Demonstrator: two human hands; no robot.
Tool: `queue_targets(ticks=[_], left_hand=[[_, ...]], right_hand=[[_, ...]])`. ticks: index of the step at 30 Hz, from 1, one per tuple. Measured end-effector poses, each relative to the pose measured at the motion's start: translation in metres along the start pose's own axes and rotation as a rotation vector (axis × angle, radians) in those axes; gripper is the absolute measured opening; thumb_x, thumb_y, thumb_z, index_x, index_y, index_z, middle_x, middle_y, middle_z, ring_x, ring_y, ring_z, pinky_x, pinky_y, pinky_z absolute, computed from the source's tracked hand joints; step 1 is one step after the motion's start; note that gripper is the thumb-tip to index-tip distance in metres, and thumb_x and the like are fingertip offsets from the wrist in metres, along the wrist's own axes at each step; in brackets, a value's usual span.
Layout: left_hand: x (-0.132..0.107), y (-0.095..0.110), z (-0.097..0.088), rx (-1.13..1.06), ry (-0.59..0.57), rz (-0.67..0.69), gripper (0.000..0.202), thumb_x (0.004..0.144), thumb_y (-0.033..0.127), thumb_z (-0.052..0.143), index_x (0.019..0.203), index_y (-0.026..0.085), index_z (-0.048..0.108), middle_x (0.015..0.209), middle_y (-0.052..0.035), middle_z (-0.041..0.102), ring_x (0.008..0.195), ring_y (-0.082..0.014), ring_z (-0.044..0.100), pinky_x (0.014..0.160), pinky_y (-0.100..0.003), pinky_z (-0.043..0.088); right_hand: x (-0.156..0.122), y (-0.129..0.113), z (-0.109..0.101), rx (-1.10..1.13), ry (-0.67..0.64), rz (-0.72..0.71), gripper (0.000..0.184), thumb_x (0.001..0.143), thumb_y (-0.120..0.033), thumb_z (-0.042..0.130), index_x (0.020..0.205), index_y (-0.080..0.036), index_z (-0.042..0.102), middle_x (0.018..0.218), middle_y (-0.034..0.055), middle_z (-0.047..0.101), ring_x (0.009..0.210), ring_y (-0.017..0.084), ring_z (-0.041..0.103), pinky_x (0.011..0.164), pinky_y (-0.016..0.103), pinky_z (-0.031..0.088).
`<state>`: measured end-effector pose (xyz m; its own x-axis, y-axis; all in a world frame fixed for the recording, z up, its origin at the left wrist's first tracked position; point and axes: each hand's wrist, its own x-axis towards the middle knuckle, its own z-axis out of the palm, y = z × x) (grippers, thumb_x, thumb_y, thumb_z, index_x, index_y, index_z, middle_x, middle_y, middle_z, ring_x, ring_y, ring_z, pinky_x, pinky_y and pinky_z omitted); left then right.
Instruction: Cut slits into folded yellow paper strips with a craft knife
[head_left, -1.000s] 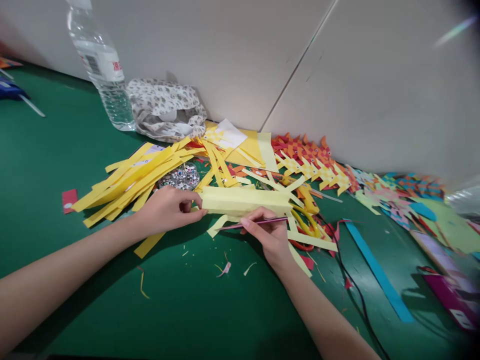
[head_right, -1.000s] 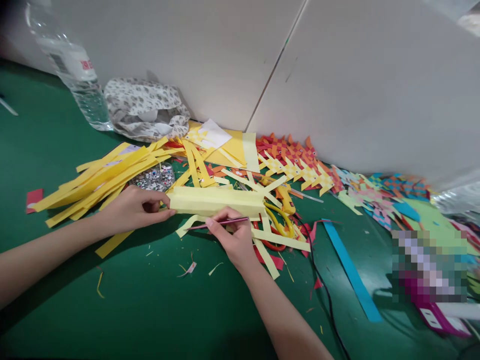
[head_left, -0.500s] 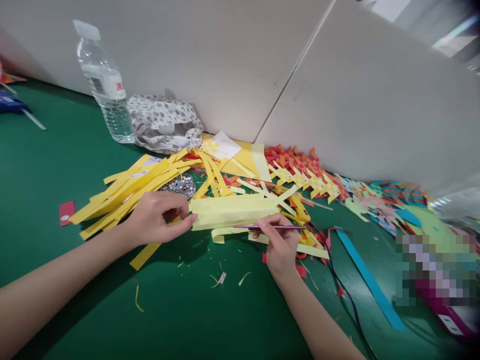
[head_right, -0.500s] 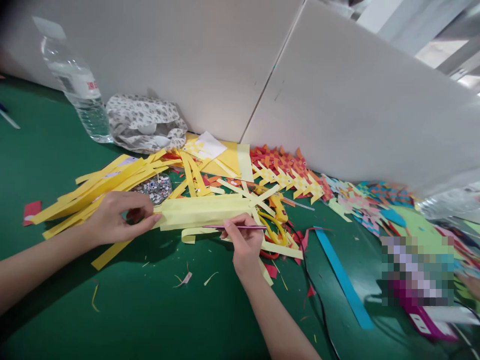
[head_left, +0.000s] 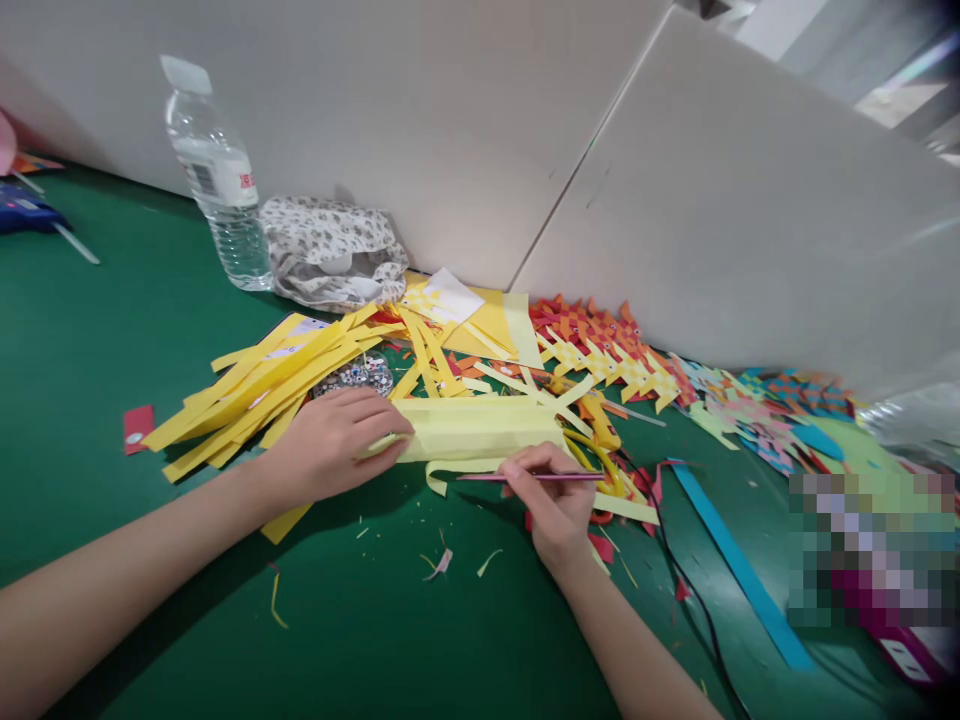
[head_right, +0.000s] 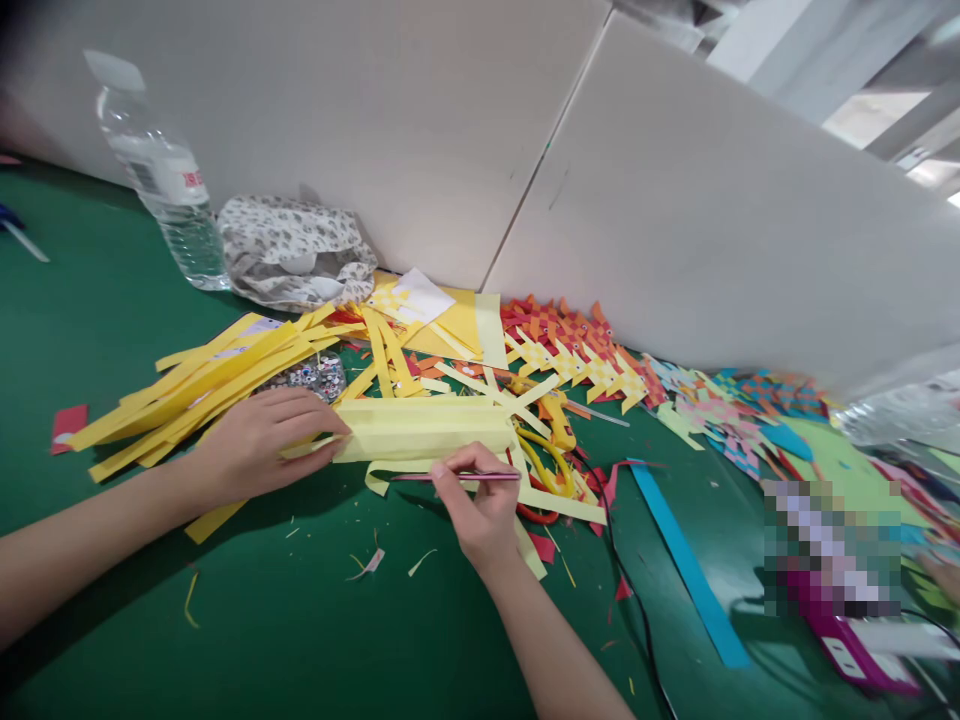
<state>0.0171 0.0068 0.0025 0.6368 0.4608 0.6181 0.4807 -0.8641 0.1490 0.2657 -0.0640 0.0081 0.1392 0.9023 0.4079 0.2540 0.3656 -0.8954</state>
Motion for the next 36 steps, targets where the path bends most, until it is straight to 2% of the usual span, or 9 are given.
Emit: queue_targets(ticks=[5,9,11,16,18,26,36], left_hand=[[0.001,0.001,-0.002,-0.008,-0.001,-0.010,0.012,0.091,0.027,0.056,0.093,0.020,0.065,0.088,-0.0029,0.072,0.083,-0.0161,0.066,0.079,-0.030,0.051],[0.000,0.002,-0.001,0.009,-0.008,0.015,0.015,0.089,0.031,0.059,0.096,0.019,0.066,0.090,-0.0042,0.072,0.083,-0.0175,0.066,0.078,-0.031,0.052],[-0.001,0.001,0.000,0.007,-0.032,0.023,0.016,0.090,0.032,0.058,0.097,0.019,0.066,0.091,-0.0039,0.072,0.084,-0.0171,0.065,0.078,-0.031,0.051],[-0.002,0.000,0.001,-0.021,-0.089,0.041,0.015,0.089,0.029,0.058,0.097,0.020,0.067,0.089,-0.0032,0.072,0.082,-0.0168,0.065,0.076,-0.030,0.050],[-0.001,0.001,-0.001,-0.023,-0.087,0.045,0.013,0.087,0.027,0.058,0.094,0.020,0.066,0.087,-0.0035,0.071,0.081,-0.0174,0.064,0.075,-0.031,0.049],[-0.001,0.002,-0.008,-0.038,-0.184,0.052,0.020,0.082,0.029,0.056,0.098,0.019,0.064,0.089,-0.0054,0.068,0.083,-0.0204,0.061,0.074,-0.034,0.048],[-0.005,0.000,0.003,0.030,-0.153,0.077,0.018,0.088,0.032,0.055,0.097,0.019,0.063,0.088,-0.0037,0.069,0.081,-0.0198,0.063,0.073,-0.033,0.048]], right_hand=[[-0.001,-0.011,0.008,-0.087,-0.298,-0.018,0.008,0.081,-0.021,0.069,0.073,-0.021,0.071,0.065,0.0029,0.071,0.057,0.017,0.064,0.055,0.029,0.050],[-0.002,-0.015,0.012,-0.017,-0.409,0.012,0.003,0.081,-0.023,0.071,0.080,-0.022,0.074,0.074,0.0037,0.076,0.052,0.015,0.064,0.053,0.029,0.052],[-0.002,-0.014,0.011,0.015,-0.385,0.044,0.005,0.081,-0.026,0.071,0.079,-0.022,0.074,0.072,0.0032,0.075,0.050,0.015,0.063,0.051,0.028,0.051],[0.003,-0.004,0.006,0.063,-0.047,0.156,0.020,0.081,-0.034,0.071,0.067,-0.021,0.064,0.056,-0.0015,0.064,0.045,0.013,0.059,0.048,0.027,0.048],[0.006,-0.001,0.004,0.077,0.013,0.203,0.023,0.080,-0.036,0.072,0.065,-0.021,0.062,0.053,-0.0021,0.063,0.043,0.014,0.058,0.046,0.027,0.047],[0.006,0.003,0.008,0.123,-0.088,0.319,0.019,0.077,-0.036,0.076,0.070,-0.021,0.067,0.061,0.0002,0.069,0.056,0.017,0.066,0.058,0.029,0.052],[0.005,0.009,0.010,0.108,-0.136,0.313,0.020,0.076,-0.036,0.076,0.069,-0.020,0.067,0.059,0.0001,0.068,0.056,0.016,0.064,0.057,0.027,0.052]])
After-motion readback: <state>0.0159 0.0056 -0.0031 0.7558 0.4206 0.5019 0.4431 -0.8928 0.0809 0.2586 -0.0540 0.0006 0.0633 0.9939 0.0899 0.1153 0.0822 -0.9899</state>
